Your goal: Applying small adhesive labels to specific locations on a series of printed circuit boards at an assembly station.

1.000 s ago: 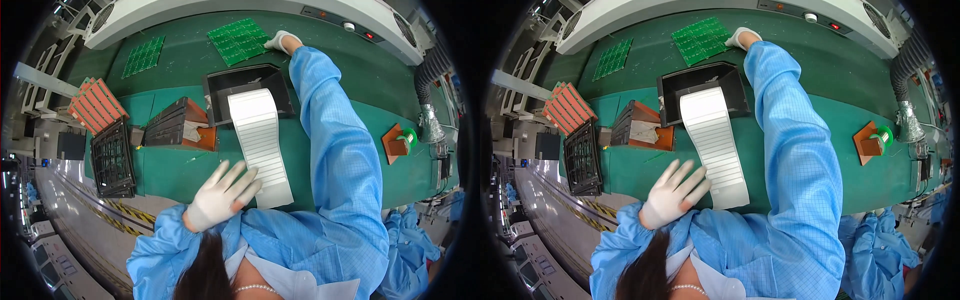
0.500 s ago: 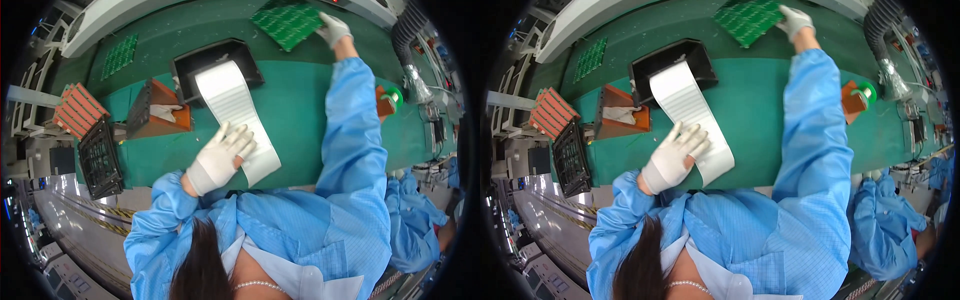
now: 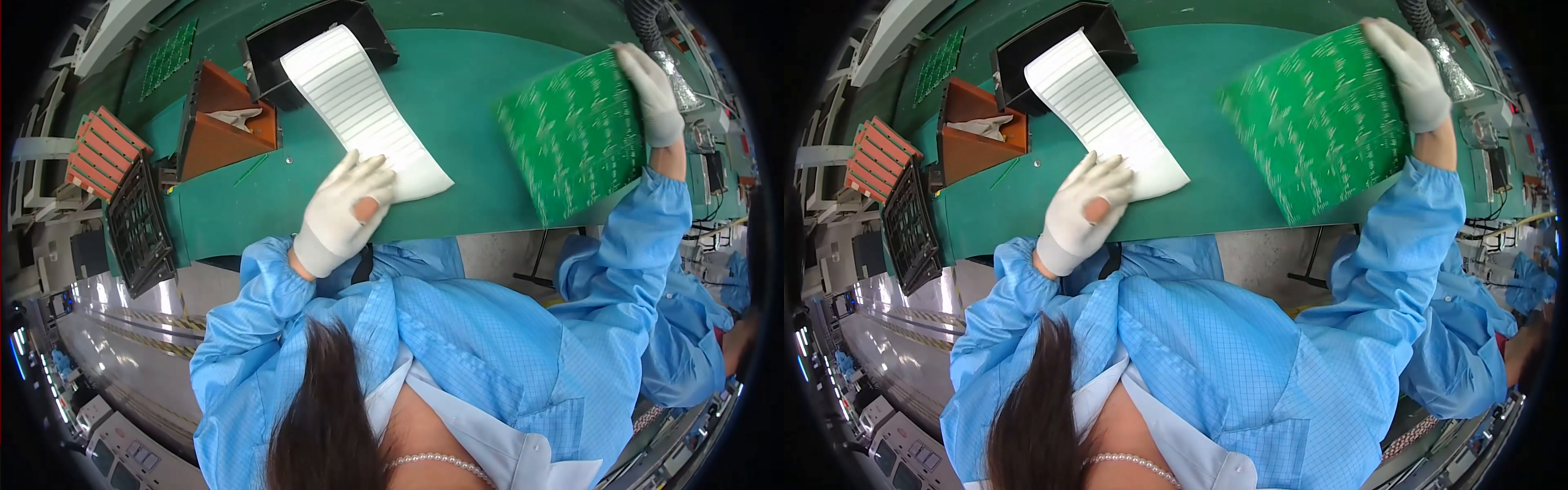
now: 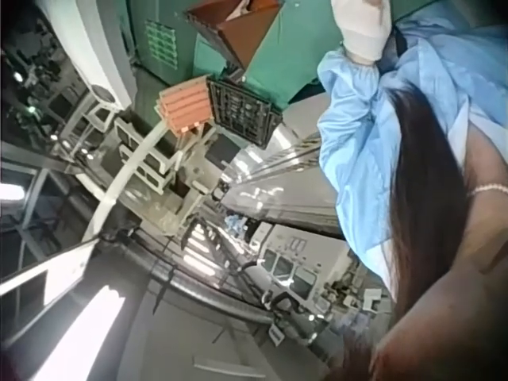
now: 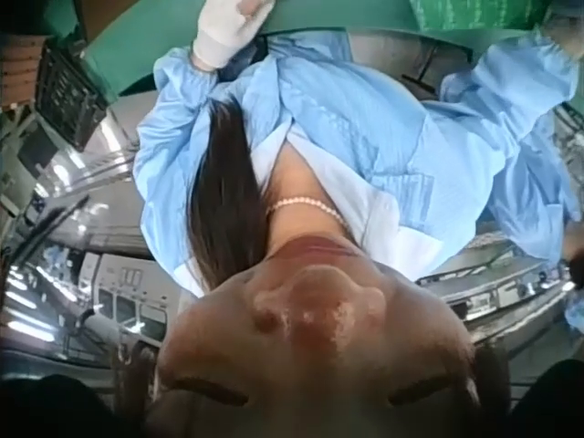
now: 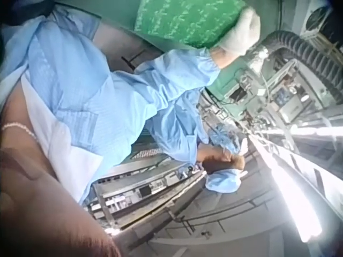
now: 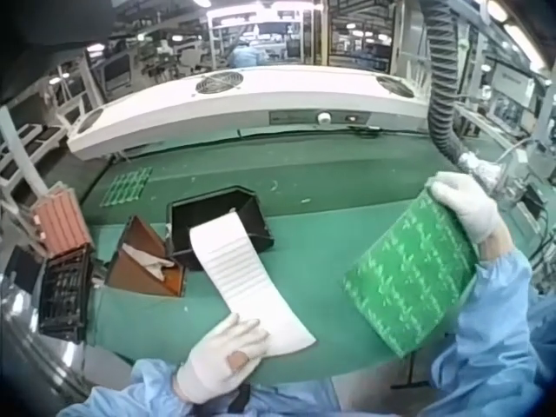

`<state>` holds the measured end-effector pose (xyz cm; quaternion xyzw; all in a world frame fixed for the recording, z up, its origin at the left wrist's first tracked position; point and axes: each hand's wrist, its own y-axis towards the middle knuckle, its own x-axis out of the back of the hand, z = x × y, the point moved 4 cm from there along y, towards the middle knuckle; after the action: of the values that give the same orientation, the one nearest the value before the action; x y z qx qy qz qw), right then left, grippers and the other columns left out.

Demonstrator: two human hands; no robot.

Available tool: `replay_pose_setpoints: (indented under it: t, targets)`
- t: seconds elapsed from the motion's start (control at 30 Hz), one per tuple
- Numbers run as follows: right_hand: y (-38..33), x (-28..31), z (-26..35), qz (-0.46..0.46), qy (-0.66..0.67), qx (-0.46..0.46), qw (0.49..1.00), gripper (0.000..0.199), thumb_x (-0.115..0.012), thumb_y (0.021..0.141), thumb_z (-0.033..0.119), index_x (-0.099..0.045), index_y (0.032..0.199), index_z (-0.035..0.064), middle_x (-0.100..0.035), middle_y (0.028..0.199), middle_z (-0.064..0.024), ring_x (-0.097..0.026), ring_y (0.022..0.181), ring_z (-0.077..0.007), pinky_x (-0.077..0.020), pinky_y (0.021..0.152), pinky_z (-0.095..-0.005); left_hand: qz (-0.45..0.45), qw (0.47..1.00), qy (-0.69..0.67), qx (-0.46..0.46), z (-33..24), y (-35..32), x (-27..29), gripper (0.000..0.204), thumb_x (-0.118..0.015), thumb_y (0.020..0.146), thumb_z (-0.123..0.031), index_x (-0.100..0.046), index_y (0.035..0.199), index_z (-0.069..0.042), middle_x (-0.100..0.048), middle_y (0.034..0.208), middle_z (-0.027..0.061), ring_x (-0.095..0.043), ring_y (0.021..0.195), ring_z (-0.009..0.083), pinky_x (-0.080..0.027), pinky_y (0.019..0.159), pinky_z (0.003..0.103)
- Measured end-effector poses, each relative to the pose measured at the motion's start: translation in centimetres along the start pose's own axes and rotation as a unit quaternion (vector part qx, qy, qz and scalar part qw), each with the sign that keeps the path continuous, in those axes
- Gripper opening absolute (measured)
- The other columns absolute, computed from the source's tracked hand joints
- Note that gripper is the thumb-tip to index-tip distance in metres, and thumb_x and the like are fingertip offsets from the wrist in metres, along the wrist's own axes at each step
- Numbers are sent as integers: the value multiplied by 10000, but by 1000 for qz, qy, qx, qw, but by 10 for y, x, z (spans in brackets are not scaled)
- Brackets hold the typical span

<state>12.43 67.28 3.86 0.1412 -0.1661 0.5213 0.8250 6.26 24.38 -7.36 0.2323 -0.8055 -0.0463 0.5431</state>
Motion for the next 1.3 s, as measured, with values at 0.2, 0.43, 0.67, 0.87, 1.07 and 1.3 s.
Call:
replay_pose_setpoints:
  t: [0.2, 0.43, 0.67, 0.87, 1.07, 1.3]
  targets:
    - [14, -108, 7, 310, -171, 111, 928, 386, -561, 967, 351, -612, 960, -31, -569, 808, -12, -516, 784, -99, -435, 708, -277, -331, 786, -425, 304, 14, 1, 83, 322, -528, 966, -146, -577, 1222, 43, -662, 1134, 126, -672, 939, 187, -548, 799, 288]
    - [31, -200, 14, 271, -259, 280, 884, 295, -689, 878, 244, -630, 1006, -15, -633, 909, -101, -591, 830, -187, -480, 804, -294, -273, 692, -577, 337, 45, 18, 97, 385, -520, 954, -202, -527, 1240, 55, -667, 1073, 163, -707, 856, 231, -591, 707, 304]
    - [-50, -209, 65, 200, 74, 142, 967, 398, -649, 897, 132, -540, 1240, -38, -653, 1066, -102, -627, 957, -166, -470, 927, -300, -203, 774, -474, 368, 45, 28, 88, 322, -557, 944, -216, -622, 1126, 41, -688, 1001, 104, -684, 865, 161, -548, 721, 257]
    - [-84, -226, 46, 97, 157, 86, 979, 570, -642, 854, -28, -412, 1375, -42, -632, 1119, -145, -634, 920, -143, -471, 898, -282, -186, 770, -498, 353, 25, 34, 73, 344, -534, 967, -206, -585, 1186, 55, -687, 1007, 107, -690, 877, 176, -533, 760, 250]
    - [-98, -232, 30, 26, 196, 112, 974, 581, -641, 843, -50, -398, 1370, -52, -589, 1239, -190, -634, 909, -134, -465, 925, -304, -263, 778, -490, 292, -1, 24, 64, 499, -610, 882, 16, -442, 1351, 41, -593, 1257, 163, -652, 1068, 236, -528, 901, 317]
    - [-104, -222, 64, -66, -163, 251, 952, 368, -685, 762, -49, -644, 1119, 33, -606, 1119, -111, -595, 997, -245, -461, 908, -364, -193, 806, -460, 320, -4, 23, 57, 391, -642, 843, 59, -571, 1226, 29, -653, 1171, 130, -642, 1078, 205, -516, 935, 301]
